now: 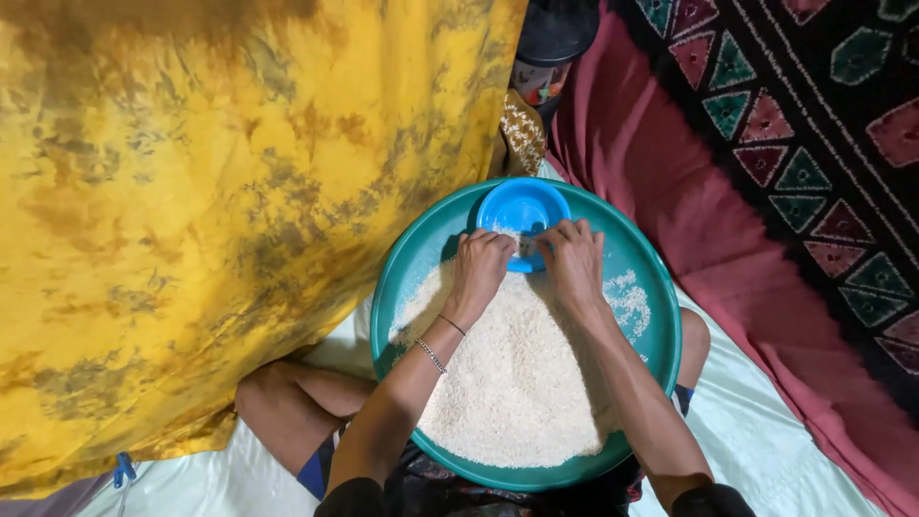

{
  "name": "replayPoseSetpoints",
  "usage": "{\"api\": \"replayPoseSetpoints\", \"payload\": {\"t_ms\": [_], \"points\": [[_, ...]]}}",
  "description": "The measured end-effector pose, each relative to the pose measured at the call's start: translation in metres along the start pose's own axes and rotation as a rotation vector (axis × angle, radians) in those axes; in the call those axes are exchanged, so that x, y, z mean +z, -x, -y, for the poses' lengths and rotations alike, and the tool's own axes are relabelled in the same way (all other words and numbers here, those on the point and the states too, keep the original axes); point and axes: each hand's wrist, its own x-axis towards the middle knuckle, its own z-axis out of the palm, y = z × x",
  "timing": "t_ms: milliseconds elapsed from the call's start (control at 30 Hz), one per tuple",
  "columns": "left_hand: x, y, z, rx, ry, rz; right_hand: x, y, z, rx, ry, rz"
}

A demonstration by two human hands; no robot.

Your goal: The person sorts through a large green tray of white rice by hand, picking out and placing small stones and impurities into a blue bowl.

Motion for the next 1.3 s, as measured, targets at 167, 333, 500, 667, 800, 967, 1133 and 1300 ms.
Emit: {"api": "replayPoseSetpoints", "payload": {"t_ms": [167, 333, 500, 667, 800, 967, 1133, 1300], "points": [[0.006, -0.004, -0.006, 0.0, -0.055, 0.015, 0.019, -0.002, -0.011, -0.001, 0.068, 0.026], [0.005, -0.007, -0.008, 0.01, -0.075, -0.003, 0.023, 0.0, -0.013, 0.005, 0.08, 0.027], [-0.007, -0.002, -0.012, -0.024, 0.007, 0.078, 0.015, 0.004, -0.013, -0.016, 0.096, 0.02], [-0.037, 0.016, -0.015, -0.049, 0.105, -0.025, 0.006, 0.012, -0.006, -0.056, -0.034, -0.02], [-0.055, 0.052, -0.013, -0.081, 0.195, -0.03, -0.032, 0.026, 0.032, -0.054, -0.31, 0.03], [-0.112, 0.103, -0.046, -0.205, 0.221, 0.242, -0.069, 0.083, 0.071, 0.057, -0.499, 0.402], [-0.11, 0.164, -0.049, -0.161, 0.144, 0.591, -0.052, 0.134, 0.068, -0.242, -0.356, 0.637], [-0.083, 0.189, -0.029, 0.001, -0.014, 0.5, -0.018, 0.154, 0.05, -0.479, -0.023, 0.477]]}}
